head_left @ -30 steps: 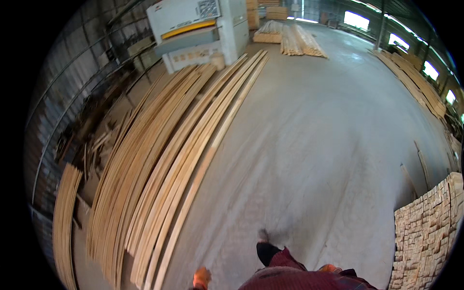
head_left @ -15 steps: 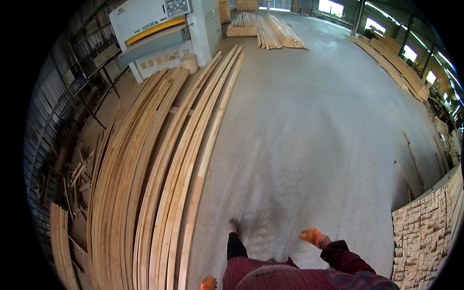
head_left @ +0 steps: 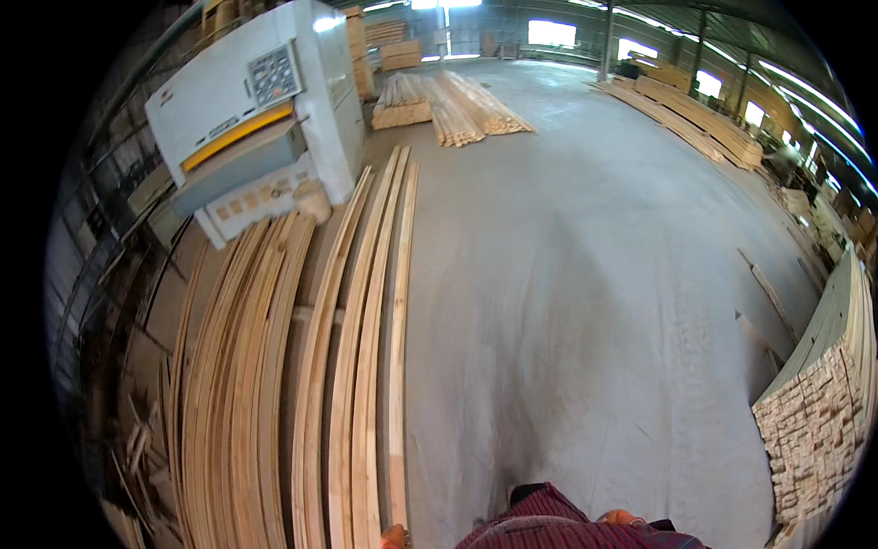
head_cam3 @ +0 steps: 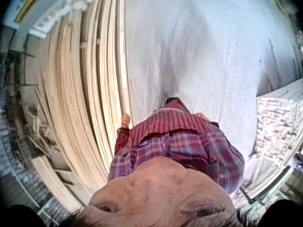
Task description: The person repeatedly picks up long wooden planks from a large floor pile and places them onto a metal rack. The worker wears orange gloves and handles the planks one by one, moving them from the floor to the rack structure in a warehouse setting.
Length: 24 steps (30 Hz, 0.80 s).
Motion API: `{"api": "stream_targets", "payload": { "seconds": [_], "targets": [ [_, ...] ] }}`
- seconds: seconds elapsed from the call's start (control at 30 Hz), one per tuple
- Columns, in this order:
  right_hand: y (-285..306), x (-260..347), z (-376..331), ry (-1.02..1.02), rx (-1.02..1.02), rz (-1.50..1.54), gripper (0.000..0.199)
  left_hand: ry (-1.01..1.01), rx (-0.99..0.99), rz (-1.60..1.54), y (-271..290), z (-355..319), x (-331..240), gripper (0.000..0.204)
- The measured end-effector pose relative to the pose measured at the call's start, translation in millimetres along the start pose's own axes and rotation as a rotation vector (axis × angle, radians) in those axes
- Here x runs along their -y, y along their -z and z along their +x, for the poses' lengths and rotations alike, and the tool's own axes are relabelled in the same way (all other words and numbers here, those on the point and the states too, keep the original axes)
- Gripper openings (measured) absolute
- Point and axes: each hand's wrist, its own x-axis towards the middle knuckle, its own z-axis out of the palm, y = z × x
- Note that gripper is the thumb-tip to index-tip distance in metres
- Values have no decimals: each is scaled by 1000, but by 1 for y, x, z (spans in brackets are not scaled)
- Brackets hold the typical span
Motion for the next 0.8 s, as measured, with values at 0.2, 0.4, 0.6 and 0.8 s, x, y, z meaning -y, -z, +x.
{"api": "stream_targets", "payload": {
  "seconds": [0.2, 0.4, 0.6, 0.8],
  "targets": [
    [107, 46, 115, -53, -39, 125, 49, -81, 263, -16, -78, 69, -172, 22],
    [274, 117, 248, -19, -114, 145, 51, -158, 185, 206, -205, 102, -395, 20],
    [478, 178, 319, 526, -490, -136, 60, -301, 346, 373, -391, 180, -645, 28],
    [683, 300, 389, -80, -343, 480, 42, -213, 420, 560, -552, 277, -822, 41]
  ]
}}
